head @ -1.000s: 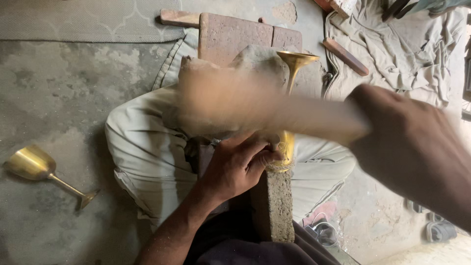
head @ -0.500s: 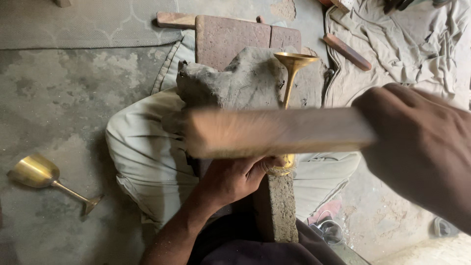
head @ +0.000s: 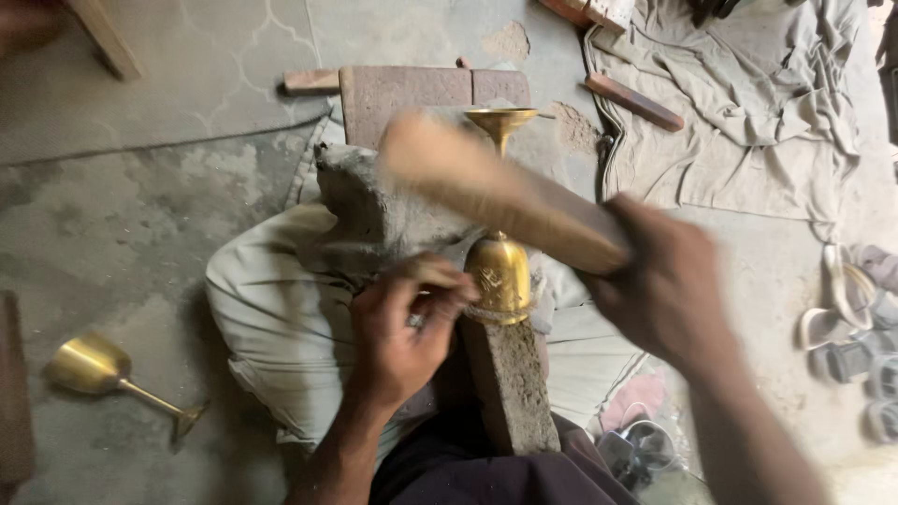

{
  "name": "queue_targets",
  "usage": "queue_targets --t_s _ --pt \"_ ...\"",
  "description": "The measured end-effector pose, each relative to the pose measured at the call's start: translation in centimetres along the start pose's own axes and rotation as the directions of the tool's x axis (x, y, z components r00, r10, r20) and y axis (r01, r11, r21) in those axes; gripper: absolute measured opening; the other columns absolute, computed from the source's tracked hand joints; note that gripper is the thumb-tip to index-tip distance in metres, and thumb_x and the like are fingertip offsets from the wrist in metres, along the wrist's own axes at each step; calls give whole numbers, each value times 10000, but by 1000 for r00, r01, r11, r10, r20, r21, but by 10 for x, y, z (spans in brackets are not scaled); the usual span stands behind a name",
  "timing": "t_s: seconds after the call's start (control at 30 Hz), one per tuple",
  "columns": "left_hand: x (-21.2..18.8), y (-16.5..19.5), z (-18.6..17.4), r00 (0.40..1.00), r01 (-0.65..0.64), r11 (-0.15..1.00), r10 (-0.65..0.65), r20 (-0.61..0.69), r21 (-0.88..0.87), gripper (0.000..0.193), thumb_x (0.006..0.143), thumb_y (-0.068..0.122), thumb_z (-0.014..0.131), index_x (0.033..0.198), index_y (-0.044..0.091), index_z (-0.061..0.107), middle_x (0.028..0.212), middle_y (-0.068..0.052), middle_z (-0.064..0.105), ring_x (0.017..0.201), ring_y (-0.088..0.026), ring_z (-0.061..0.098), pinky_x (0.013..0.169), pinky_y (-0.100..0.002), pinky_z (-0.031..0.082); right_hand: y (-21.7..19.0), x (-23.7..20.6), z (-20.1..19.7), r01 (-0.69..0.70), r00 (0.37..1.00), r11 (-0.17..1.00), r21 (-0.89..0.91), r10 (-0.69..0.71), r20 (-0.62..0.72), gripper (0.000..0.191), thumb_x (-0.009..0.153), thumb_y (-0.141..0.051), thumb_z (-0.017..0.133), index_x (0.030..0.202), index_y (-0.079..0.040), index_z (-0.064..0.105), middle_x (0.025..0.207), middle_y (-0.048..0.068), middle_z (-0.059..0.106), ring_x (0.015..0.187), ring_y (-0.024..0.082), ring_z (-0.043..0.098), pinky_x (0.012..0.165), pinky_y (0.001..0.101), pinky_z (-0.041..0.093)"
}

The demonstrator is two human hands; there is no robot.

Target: The person sits on the floor holding a brass goblet against a brick support and repeatedly strikes a punch held against the cup with a wooden mallet, repositioning the goblet between strikes to shape its surface.

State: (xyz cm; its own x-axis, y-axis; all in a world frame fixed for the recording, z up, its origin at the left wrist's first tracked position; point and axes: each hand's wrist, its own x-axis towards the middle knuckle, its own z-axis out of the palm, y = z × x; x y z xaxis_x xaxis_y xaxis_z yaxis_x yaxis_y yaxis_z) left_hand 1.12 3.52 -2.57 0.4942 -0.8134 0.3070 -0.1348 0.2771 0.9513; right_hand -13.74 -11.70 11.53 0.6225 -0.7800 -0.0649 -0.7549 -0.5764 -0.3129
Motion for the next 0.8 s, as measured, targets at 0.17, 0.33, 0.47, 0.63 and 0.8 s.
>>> queue_targets --t_s 0.17,0.33,0.47,0.63,0.8 --pt "-14 17 -3 976 216 952 -217 -21 215 232 962 174 726 1114 22 638 944 -99 708 752 -170 743 582 -301 597 -1 1 53 -64 996 977 201 50 72 504 775 -451 880 1084 -105 684 844 108 766 681 227 749 623 381 605" --pt "-21 9 5 988 131 892 -153 18 432 240 974 174 730 1118 18 618 938 -125 708 790 -262 706 655 -379 537 -4 11 72 65 997 993 102 -69 38 558 754 -475 896 1042 -58 664 889 126 760 739 274 748 706 423 599" --pt "-25 9 6 964 251 917 -266 5 310 243 966 193 705 1123 29 619 969 -100 726 738 -201 745 623 -326 589 19 25 68 -11 978 933 359 -65 197 636 701 -453 897 1149 -62 673 958 103 762 870 259 730 795 404 588" --pt "-18 20 0 963 262 928 -267 -18 264 259 962 179 724 1132 15 618 1009 -96 742 801 -178 766 633 -303 632 40 16 80 -151 972 711 687 -20 235 652 723 -401 882 1229 -51 665 1029 59 752 952 191 698 845 348 575" --pt "13 31 -5 983 107 958 -142 118 266 319 985 180 704 1252 35 609 1085 -105 777 939 -152 781 702 -273 677 57 -27 82 -375 927 679 632 290 238 628 790 -402 871 1204 33 689 949 149 704 837 241 648 758 413 535"
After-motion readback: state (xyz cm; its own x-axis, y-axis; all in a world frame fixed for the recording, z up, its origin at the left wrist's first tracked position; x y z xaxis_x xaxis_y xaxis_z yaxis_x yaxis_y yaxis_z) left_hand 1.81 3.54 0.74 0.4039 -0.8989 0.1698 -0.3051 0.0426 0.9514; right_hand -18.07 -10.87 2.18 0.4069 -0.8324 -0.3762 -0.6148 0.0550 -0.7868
